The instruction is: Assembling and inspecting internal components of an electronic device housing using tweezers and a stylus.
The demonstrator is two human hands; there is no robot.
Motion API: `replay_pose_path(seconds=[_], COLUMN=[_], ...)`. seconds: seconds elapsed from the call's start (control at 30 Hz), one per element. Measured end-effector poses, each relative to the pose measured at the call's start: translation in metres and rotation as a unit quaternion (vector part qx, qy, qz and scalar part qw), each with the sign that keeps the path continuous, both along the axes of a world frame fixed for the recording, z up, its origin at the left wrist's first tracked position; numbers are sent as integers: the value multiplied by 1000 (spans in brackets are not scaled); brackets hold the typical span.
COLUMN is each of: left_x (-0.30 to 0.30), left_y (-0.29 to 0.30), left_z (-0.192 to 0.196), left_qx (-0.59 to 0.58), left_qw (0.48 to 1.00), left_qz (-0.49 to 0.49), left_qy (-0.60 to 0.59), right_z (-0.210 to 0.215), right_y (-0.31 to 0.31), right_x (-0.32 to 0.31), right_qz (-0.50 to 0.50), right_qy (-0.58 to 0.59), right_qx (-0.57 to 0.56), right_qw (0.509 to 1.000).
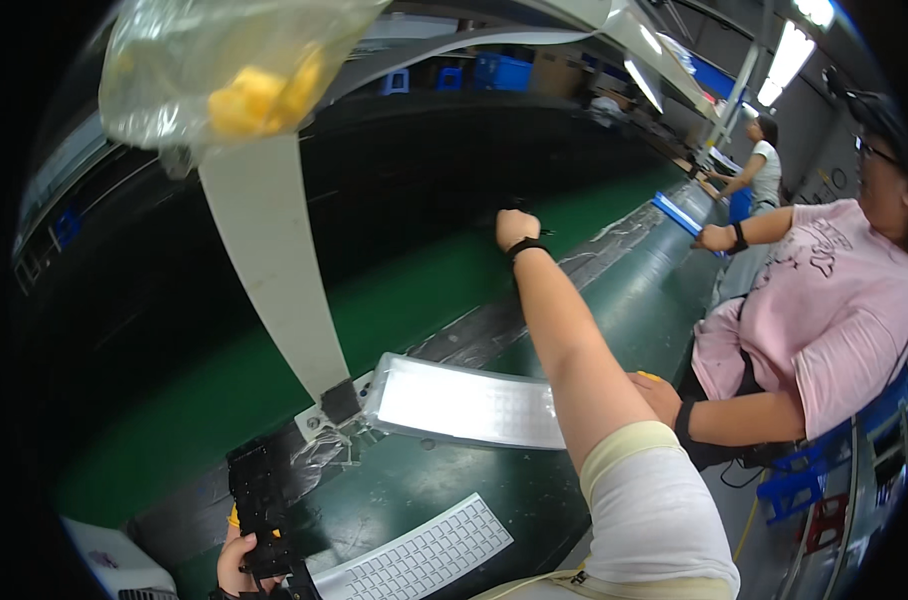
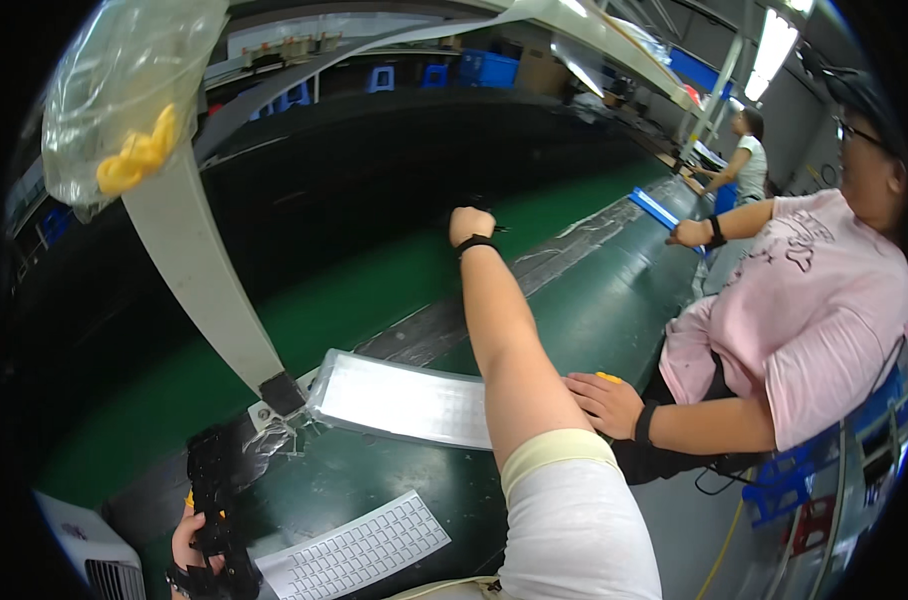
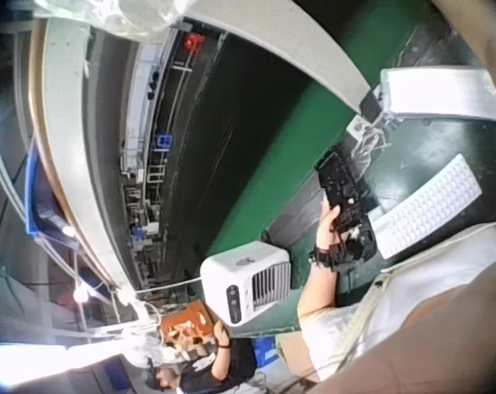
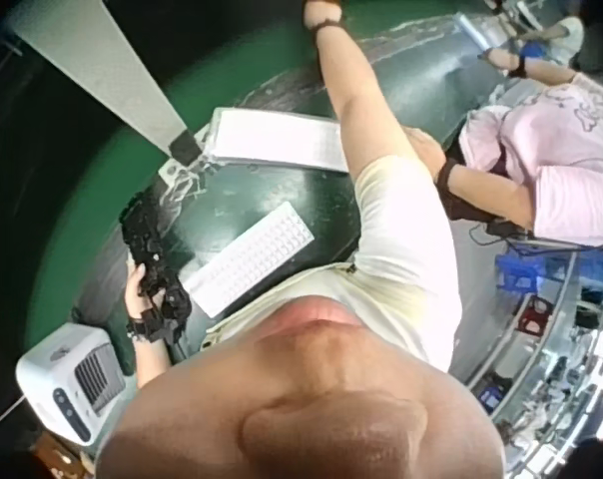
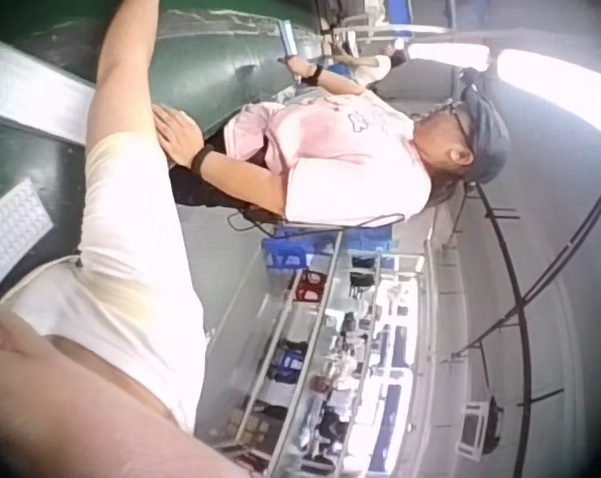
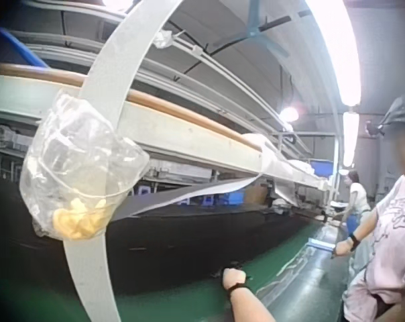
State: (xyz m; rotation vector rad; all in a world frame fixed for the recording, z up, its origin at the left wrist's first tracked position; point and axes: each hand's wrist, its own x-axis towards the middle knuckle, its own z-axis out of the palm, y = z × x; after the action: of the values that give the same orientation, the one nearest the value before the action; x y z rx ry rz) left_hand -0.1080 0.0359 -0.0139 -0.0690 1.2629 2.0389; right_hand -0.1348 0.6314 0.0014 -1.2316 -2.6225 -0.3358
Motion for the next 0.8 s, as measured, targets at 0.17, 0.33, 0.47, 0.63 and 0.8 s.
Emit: replay_pose_path(seconds=[0.17,0.33,0.47,0.63,0.8], left_x=[-8,-7,-10,-13,-18], left_y=[15,15,13,-4,-15], left_z=[-7,-1,-5,-11,-17], left_qx=[27,30,16,-13,4], left_qw=[999,998,999,996,992], left_qz=[-15,-47,-46,-80,-113], left_qy=[10,-18,-21,-48,-58], right_z=[19,44,62,71,49], right_y=[-11,-31,-66,-120,-144], right_x=[31,70,125,213,249], right_qz=[34,68,133,115,94], right_qy=[1,-11,13,-50,-101], right_qx=[29,34,-18,-86,-130], right_qw=[999,997,991,988,982])
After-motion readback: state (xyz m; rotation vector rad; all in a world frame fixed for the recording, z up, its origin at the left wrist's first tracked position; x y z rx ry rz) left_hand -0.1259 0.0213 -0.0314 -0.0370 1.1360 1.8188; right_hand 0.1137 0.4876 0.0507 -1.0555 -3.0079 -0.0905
